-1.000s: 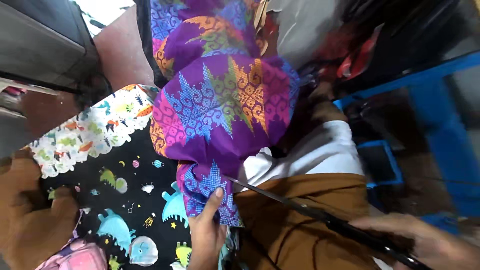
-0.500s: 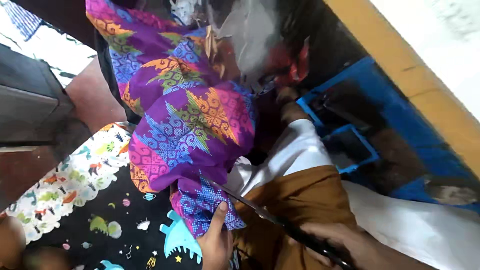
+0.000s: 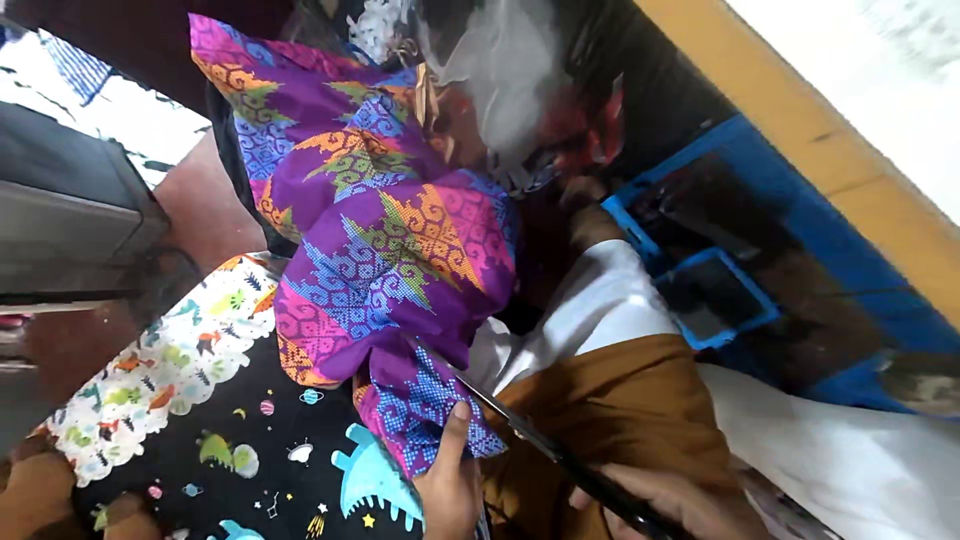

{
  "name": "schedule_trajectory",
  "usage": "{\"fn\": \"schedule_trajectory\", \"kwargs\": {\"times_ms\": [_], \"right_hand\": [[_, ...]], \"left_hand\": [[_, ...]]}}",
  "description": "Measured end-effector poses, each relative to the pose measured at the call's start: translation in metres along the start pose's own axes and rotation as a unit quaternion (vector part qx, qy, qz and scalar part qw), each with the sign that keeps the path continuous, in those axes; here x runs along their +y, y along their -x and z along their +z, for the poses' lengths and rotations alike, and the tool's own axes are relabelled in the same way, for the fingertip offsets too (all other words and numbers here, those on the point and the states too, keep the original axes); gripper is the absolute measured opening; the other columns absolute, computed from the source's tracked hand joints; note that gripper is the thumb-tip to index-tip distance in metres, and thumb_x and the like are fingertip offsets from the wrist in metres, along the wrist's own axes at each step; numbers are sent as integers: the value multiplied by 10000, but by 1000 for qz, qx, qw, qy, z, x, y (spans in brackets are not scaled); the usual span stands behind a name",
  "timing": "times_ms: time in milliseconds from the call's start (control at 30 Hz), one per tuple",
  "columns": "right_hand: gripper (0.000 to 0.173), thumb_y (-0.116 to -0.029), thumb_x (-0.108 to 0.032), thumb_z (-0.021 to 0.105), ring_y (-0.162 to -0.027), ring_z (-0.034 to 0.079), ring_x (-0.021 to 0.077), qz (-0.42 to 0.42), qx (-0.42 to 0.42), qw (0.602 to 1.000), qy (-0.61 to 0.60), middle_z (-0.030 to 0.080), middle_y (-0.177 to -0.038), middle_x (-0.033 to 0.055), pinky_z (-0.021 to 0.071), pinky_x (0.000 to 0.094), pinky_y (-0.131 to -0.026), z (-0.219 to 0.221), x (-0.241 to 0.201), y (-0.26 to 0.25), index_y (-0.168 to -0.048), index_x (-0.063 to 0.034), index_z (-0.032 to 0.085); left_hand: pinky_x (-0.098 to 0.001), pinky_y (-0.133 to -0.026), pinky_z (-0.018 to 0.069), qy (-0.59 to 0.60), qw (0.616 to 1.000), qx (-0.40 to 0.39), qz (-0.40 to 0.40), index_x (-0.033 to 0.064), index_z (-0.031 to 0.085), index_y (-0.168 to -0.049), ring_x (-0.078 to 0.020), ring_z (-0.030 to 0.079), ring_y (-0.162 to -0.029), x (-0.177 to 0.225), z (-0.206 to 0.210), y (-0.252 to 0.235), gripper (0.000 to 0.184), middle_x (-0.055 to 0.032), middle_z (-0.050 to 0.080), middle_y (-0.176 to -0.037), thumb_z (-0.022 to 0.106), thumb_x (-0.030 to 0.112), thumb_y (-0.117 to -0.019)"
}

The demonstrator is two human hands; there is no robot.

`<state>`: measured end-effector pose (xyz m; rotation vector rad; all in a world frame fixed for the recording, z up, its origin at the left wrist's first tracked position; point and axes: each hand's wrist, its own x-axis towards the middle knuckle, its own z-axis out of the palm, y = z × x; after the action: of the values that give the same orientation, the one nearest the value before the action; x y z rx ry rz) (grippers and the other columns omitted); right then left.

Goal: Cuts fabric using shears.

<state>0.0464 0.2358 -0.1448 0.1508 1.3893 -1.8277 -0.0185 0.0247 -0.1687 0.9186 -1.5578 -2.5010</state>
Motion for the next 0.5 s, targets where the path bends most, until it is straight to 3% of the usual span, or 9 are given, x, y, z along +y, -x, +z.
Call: {"fn": "schedule_trajectory", "kwargs": {"times_ms": [300, 433, 500], "right_hand": [[622, -949, -560, 625, -648, 508, -42, 1, 3, 998, -65, 582, -808, -91, 443, 156, -585, 7, 6, 2, -1270, -27, 609], [624, -940, -579, 627, -654, 515, -42, -3, 3, 999, -37, 580, -789, -87, 444, 151, -591, 2, 4, 4, -1236, -30, 635], [664, -918, -634, 614, -647, 514, -48, -3, 0, 1000, -19, 583, -768, -92, 442, 150, -586, -1, 1, 6, -1218, -42, 653]], "left_hand": [[-337, -768, 645, -4, 999, 39, 16, 44, 618, -1101, -128, 748, -852, -4, 9, 4, 385, -44, 753, -921, 822, 125, -785], [-289, -766, 629, 72, 997, 11, -5, 200, 708, -1041, -73, 736, -879, 12, 11, -3, 320, 31, 759, -933, 736, 474, -877], [-319, -775, 633, 144, 989, -13, -39, 174, 712, -1043, -103, 740, -901, 18, 9, -13, 301, -7, 755, -947, 725, 437, -897]]}}
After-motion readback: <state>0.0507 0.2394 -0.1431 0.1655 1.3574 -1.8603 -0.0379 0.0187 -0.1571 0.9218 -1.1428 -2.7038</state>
